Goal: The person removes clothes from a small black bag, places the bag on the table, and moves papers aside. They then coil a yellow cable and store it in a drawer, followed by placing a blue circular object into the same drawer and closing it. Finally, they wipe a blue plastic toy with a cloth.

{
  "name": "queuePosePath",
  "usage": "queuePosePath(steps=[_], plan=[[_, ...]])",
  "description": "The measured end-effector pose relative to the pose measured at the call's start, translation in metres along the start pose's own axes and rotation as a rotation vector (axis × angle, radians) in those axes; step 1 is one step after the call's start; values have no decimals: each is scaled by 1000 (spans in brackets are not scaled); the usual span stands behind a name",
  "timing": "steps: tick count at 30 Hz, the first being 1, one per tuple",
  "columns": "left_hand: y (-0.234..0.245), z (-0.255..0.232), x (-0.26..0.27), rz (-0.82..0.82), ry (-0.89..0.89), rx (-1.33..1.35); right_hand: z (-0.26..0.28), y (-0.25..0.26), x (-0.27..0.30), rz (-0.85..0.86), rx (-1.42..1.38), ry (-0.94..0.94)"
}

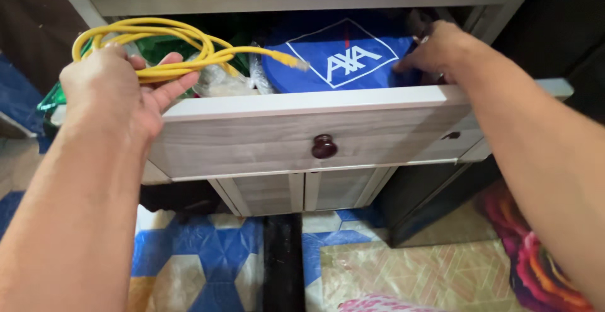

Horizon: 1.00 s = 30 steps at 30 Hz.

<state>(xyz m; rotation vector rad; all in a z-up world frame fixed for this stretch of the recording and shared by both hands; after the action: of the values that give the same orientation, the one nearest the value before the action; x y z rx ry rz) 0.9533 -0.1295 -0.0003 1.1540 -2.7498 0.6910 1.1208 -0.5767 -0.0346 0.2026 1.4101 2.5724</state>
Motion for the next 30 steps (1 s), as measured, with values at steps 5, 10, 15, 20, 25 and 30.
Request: queuePosePath(steps=[5, 10, 15, 20, 25, 30], plan=[[-15, 0, -33, 171, 99, -102, -15, 2, 7, 50, 257, -152], [-31, 13, -43, 323, 195, -252, -26, 10, 11, -75, -147, -276], [-41, 18, -35, 447, 239, -407, -33, 6, 12, -264, -404, -262], [-34, 14, -40, 406, 236, -218, -69, 40, 18, -479, -285, -367], [-32, 21, -47, 301, 258, -164, -60, 70, 26, -510, -193, -381], [-43, -3, -33, 182, 148, -103, 24, 55, 67, -482, -245, -34]])
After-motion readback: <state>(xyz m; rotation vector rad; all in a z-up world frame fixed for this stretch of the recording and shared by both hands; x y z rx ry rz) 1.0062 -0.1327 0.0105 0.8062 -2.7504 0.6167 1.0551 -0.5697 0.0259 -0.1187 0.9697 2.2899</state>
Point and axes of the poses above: each hand's wrist, its own x-axis away from the middle knuckle, its own y-axis out of the back of the hand, z = x × y, the point moved 7 cm from there along -x, towards the middle knuckle, and after that the axes turned 4 degrees about -z, right-handed, at the moved point
